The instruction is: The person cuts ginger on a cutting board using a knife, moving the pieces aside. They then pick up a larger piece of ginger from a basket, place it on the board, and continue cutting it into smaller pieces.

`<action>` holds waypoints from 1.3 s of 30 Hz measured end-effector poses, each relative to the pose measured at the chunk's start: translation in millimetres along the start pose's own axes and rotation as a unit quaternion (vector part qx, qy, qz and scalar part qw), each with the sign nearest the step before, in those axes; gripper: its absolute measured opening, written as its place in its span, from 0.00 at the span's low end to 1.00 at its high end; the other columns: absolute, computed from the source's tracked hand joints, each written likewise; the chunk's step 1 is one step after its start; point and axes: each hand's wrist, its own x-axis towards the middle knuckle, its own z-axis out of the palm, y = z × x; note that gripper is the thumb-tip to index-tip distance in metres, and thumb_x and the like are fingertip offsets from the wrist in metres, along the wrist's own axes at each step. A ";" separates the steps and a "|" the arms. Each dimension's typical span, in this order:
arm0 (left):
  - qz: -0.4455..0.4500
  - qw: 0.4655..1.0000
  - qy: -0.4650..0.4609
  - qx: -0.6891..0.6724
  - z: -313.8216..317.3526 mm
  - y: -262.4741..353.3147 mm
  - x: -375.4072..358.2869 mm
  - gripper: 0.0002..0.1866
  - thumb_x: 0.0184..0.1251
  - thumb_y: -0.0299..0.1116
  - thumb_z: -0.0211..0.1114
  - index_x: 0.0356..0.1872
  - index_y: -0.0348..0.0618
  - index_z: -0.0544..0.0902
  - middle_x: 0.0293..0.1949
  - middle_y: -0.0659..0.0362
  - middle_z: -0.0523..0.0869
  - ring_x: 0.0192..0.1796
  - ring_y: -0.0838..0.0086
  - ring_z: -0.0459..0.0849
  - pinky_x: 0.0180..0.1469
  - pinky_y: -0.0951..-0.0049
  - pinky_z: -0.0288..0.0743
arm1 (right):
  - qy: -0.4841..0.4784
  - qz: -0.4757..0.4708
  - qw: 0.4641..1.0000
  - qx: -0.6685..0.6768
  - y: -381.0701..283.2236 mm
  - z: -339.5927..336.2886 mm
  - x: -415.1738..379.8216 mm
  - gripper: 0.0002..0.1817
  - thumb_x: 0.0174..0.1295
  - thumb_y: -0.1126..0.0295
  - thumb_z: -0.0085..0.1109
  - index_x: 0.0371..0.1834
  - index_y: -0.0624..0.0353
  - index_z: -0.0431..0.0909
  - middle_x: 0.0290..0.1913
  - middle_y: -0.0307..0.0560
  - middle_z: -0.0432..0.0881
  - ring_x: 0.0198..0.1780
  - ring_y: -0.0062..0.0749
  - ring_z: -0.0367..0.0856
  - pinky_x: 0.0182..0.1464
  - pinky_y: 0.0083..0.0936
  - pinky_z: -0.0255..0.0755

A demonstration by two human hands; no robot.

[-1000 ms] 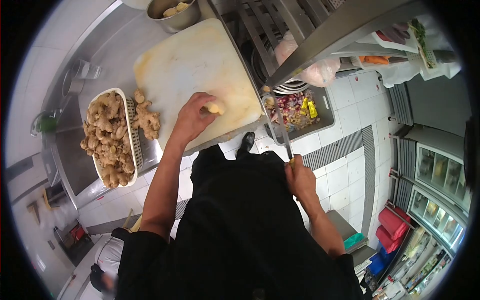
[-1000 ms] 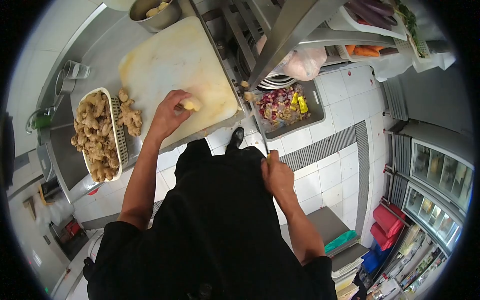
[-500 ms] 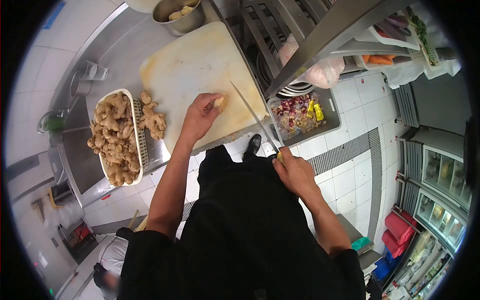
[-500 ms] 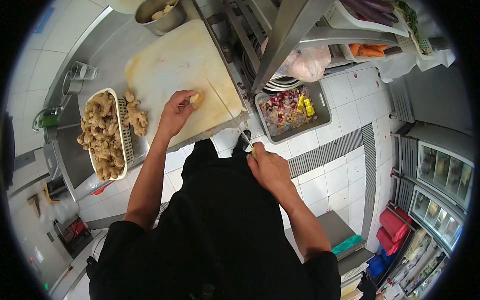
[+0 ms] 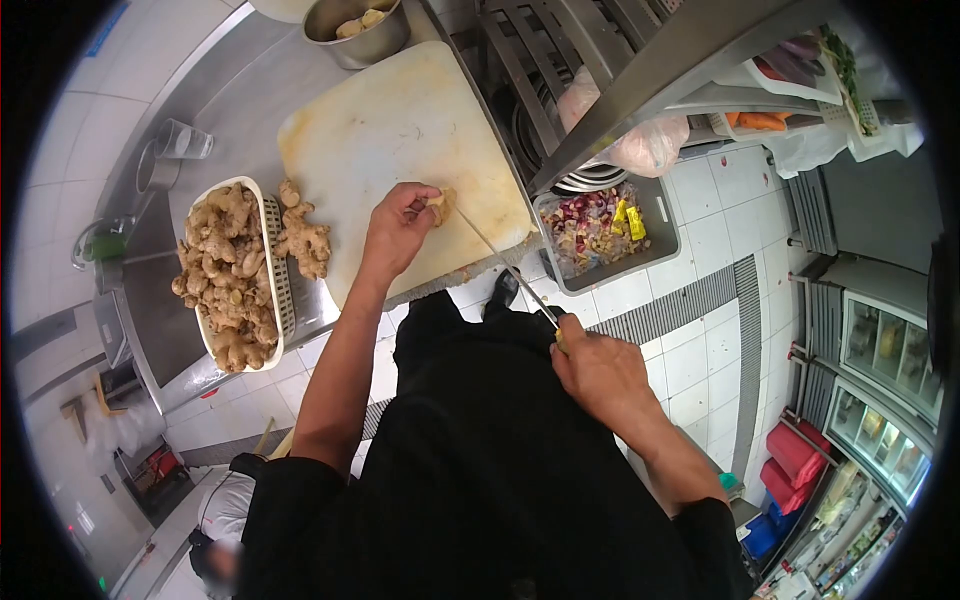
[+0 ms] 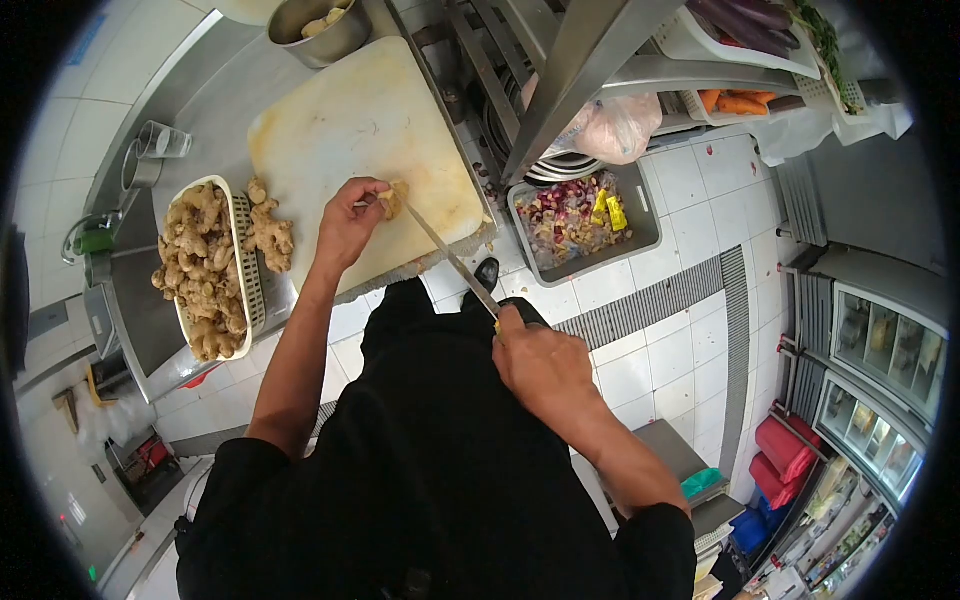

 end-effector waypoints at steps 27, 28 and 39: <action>-0.032 0.999 -0.011 -0.008 4.8 -7.8 -3.0 0.17 0.71 0.23 0.65 0.59 0.42 0.84 0.52 0.57 0.82 0.42 0.76 0.85 0.50 0.72 0.83 | -0.083 0.039 0.996 0.024 -5.8 -1.6 13.9 0.15 0.76 0.60 0.54 0.50 0.64 0.70 0.31 0.64 0.87 0.37 0.65 0.88 0.42 0.58 0.79; -0.034 0.999 -0.010 -0.026 5.6 -10.2 -3.5 0.17 0.71 0.23 0.66 0.59 0.42 0.84 0.52 0.57 0.83 0.41 0.76 0.85 0.50 0.72 0.83 | -0.082 0.036 0.996 0.028 -7.8 -3.2 12.7 0.15 0.77 0.60 0.53 0.49 0.63 0.70 0.31 0.64 0.87 0.37 0.64 0.88 0.42 0.58 0.80; -0.046 0.998 0.009 -0.033 10.4 -8.0 -8.3 0.16 0.72 0.25 0.68 0.58 0.41 0.82 0.52 0.58 0.83 0.41 0.74 0.87 0.47 0.72 0.83 | 0.063 -0.064 0.996 0.028 -3.3 54.8 106.6 0.11 0.73 0.67 0.54 0.47 0.64 0.71 0.28 0.63 0.87 0.33 0.61 0.88 0.38 0.57 0.80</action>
